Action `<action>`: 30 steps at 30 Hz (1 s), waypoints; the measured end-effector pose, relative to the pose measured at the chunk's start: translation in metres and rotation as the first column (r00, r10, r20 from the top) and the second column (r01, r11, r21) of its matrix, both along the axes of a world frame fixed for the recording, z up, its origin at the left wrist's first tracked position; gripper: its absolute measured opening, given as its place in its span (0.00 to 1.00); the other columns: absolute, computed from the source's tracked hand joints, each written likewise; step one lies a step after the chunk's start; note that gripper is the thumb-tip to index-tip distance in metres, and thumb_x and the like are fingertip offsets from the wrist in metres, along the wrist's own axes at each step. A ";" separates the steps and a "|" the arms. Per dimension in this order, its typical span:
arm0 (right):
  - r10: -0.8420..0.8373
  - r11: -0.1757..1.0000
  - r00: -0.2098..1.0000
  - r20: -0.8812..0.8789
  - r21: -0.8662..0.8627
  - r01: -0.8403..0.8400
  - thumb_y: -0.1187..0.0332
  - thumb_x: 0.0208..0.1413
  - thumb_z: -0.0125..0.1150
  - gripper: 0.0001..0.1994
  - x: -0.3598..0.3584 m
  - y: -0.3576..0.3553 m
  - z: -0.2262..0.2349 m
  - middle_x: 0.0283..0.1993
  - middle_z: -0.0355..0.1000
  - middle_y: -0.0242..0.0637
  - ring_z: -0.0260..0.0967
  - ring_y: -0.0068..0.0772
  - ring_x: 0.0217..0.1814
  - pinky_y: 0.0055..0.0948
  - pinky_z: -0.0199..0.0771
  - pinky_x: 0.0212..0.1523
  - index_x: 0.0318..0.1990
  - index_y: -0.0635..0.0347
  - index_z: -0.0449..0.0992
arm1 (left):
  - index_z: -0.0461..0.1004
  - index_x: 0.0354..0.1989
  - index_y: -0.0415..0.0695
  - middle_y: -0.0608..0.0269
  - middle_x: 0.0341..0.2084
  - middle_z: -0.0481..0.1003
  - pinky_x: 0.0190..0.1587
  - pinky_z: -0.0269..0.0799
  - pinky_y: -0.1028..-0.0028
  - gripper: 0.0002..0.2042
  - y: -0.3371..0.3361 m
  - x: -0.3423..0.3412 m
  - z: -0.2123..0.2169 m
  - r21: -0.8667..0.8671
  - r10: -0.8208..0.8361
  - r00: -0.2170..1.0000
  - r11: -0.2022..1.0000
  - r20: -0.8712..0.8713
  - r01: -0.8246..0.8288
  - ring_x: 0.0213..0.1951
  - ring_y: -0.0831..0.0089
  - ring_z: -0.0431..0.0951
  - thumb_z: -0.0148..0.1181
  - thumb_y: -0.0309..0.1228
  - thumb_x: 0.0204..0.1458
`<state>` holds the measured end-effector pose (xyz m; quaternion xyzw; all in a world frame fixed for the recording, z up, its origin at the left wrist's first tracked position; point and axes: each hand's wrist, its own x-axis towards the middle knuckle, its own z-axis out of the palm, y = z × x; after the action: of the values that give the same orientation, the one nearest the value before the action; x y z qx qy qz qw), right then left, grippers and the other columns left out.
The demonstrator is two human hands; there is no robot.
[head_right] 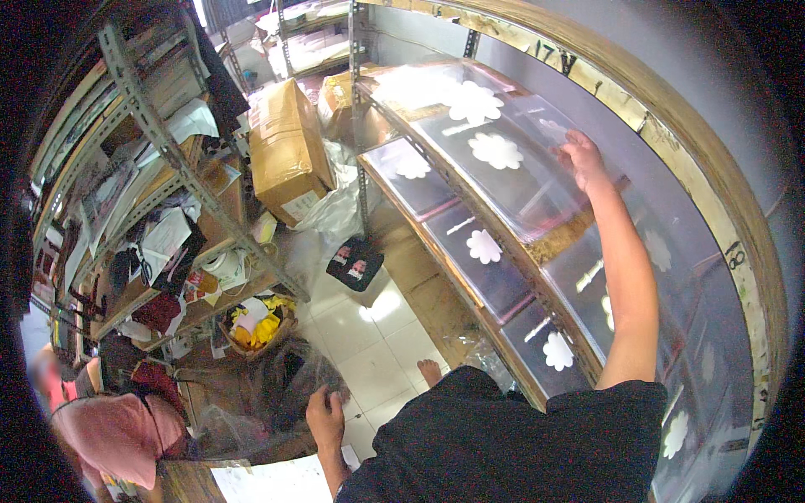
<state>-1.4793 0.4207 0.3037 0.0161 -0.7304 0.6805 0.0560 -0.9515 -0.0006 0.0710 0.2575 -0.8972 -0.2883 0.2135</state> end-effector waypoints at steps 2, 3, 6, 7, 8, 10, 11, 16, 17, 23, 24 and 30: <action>-0.089 0.996 0.996 0.015 -0.014 0.090 0.79 0.54 0.55 0.35 0.003 0.004 -0.020 0.71 0.58 0.46 0.77 0.34 0.48 0.25 0.78 0.40 0.71 0.68 0.53 | 0.76 0.48 0.36 0.48 0.32 0.76 0.39 0.73 0.59 0.15 0.003 -0.014 0.005 0.044 -0.061 0.997 0.997 0.047 0.059 0.32 0.53 0.78 0.61 0.30 0.56; -0.133 0.991 0.991 0.023 -0.019 0.134 0.80 0.54 0.55 0.36 0.008 0.007 -0.025 0.71 0.58 0.46 0.77 0.34 0.48 0.26 0.78 0.39 0.72 0.68 0.52 | 0.76 0.49 0.36 0.49 0.31 0.76 0.39 0.73 0.59 0.15 0.006 -0.021 0.010 0.063 -0.082 0.994 0.995 0.066 0.078 0.32 0.53 0.78 0.60 0.31 0.56; -0.175 0.984 0.984 0.040 0.018 0.174 0.81 0.52 0.55 0.39 0.021 0.013 -0.038 0.69 0.59 0.52 0.79 0.36 0.43 0.28 0.79 0.33 0.72 0.72 0.46 | 0.76 0.50 0.36 0.49 0.31 0.76 0.38 0.73 0.59 0.16 0.011 -0.034 0.013 0.091 -0.148 0.983 0.986 0.110 0.138 0.32 0.54 0.78 0.60 0.32 0.56; -0.195 0.980 0.980 0.037 0.049 0.193 0.82 0.52 0.56 0.40 0.022 0.015 -0.044 0.68 0.59 0.53 0.79 0.36 0.41 0.29 0.79 0.32 0.72 0.73 0.45 | 0.76 0.50 0.36 0.49 0.31 0.76 0.38 0.73 0.59 0.16 0.012 -0.037 0.010 0.112 -0.162 0.981 0.982 0.108 0.149 0.32 0.54 0.78 0.60 0.32 0.56; -0.190 0.980 0.979 0.079 0.082 0.183 0.83 0.55 0.54 0.41 0.021 0.019 -0.048 0.78 0.43 0.50 0.79 0.38 0.47 0.23 0.79 0.31 0.74 0.68 0.40 | 0.76 0.50 0.36 0.49 0.31 0.77 0.38 0.73 0.59 0.16 0.013 -0.038 0.007 0.135 -0.174 0.979 0.978 0.106 0.160 0.32 0.54 0.78 0.60 0.32 0.56; -0.192 0.977 0.972 0.134 0.123 0.176 0.83 0.55 0.54 0.41 0.022 0.028 -0.055 0.77 0.45 0.52 0.79 0.37 0.46 0.23 0.79 0.30 0.74 0.69 0.40 | 0.77 0.50 0.36 0.48 0.31 0.77 0.39 0.73 0.59 0.16 0.016 -0.039 0.005 0.167 -0.188 0.975 0.972 0.114 0.168 0.32 0.54 0.78 0.61 0.32 0.56; -0.189 0.976 0.968 0.163 0.143 0.166 0.83 0.55 0.54 0.41 0.024 0.027 -0.056 0.76 0.46 0.54 0.79 0.37 0.45 0.24 0.79 0.30 0.74 0.69 0.40 | 0.77 0.50 0.36 0.48 0.31 0.77 0.39 0.73 0.59 0.16 0.018 -0.038 0.005 0.176 -0.188 0.974 0.971 0.127 0.164 0.32 0.54 0.78 0.61 0.32 0.56; -0.229 0.960 0.968 0.106 0.190 0.206 0.82 0.55 0.55 0.40 0.032 0.021 -0.057 0.69 0.58 0.56 0.79 0.35 0.42 0.24 0.79 0.32 0.74 0.70 0.41 | 0.77 0.50 0.35 0.47 0.30 0.77 0.39 0.74 0.58 0.16 0.018 -0.028 -0.007 0.189 -0.188 0.971 0.969 0.147 0.159 0.32 0.52 0.79 0.61 0.31 0.55; -0.232 0.957 0.968 0.092 0.201 0.211 0.82 0.55 0.55 0.40 0.031 0.021 -0.058 0.68 0.60 0.56 0.79 0.34 0.42 0.24 0.79 0.32 0.74 0.70 0.41 | 0.77 0.50 0.35 0.47 0.30 0.77 0.39 0.74 0.58 0.16 0.019 -0.027 -0.007 0.183 -0.186 0.970 0.970 0.155 0.157 0.32 0.52 0.79 0.61 0.31 0.55; -0.224 0.938 0.971 0.088 0.290 0.190 0.82 0.54 0.55 0.40 0.025 0.037 -0.061 0.74 0.52 0.56 0.80 0.34 0.41 0.25 0.78 0.34 0.73 0.72 0.44 | 0.77 0.50 0.35 0.47 0.31 0.77 0.39 0.74 0.59 0.16 0.015 -0.021 -0.008 0.170 -0.183 0.972 0.973 0.151 0.156 0.33 0.52 0.79 0.61 0.32 0.56; -0.231 0.922 0.971 0.061 0.331 0.199 0.82 0.53 0.56 0.39 0.026 0.038 -0.061 0.72 0.55 0.57 0.80 0.35 0.40 0.26 0.79 0.35 0.72 0.73 0.46 | 0.76 0.50 0.35 0.47 0.31 0.77 0.39 0.74 0.59 0.16 0.015 -0.021 -0.006 0.162 -0.181 0.971 0.974 0.156 0.156 0.33 0.52 0.79 0.61 0.32 0.56; -0.209 0.894 0.978 0.009 0.407 0.187 0.82 0.49 0.55 0.38 0.027 0.037 -0.061 0.70 0.59 0.58 0.81 0.37 0.40 0.28 0.79 0.35 0.71 0.75 0.51 | 0.77 0.50 0.35 0.45 0.37 0.78 0.44 0.73 0.57 0.17 0.019 -0.018 -0.003 0.248 -0.157 0.966 0.963 0.208 0.103 0.39 0.49 0.79 0.61 0.33 0.56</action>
<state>-1.4521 0.4580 0.2429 -0.0648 -0.8541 0.5060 0.1014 -0.9700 0.0187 0.0678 0.2522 -0.8903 -0.3746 0.0588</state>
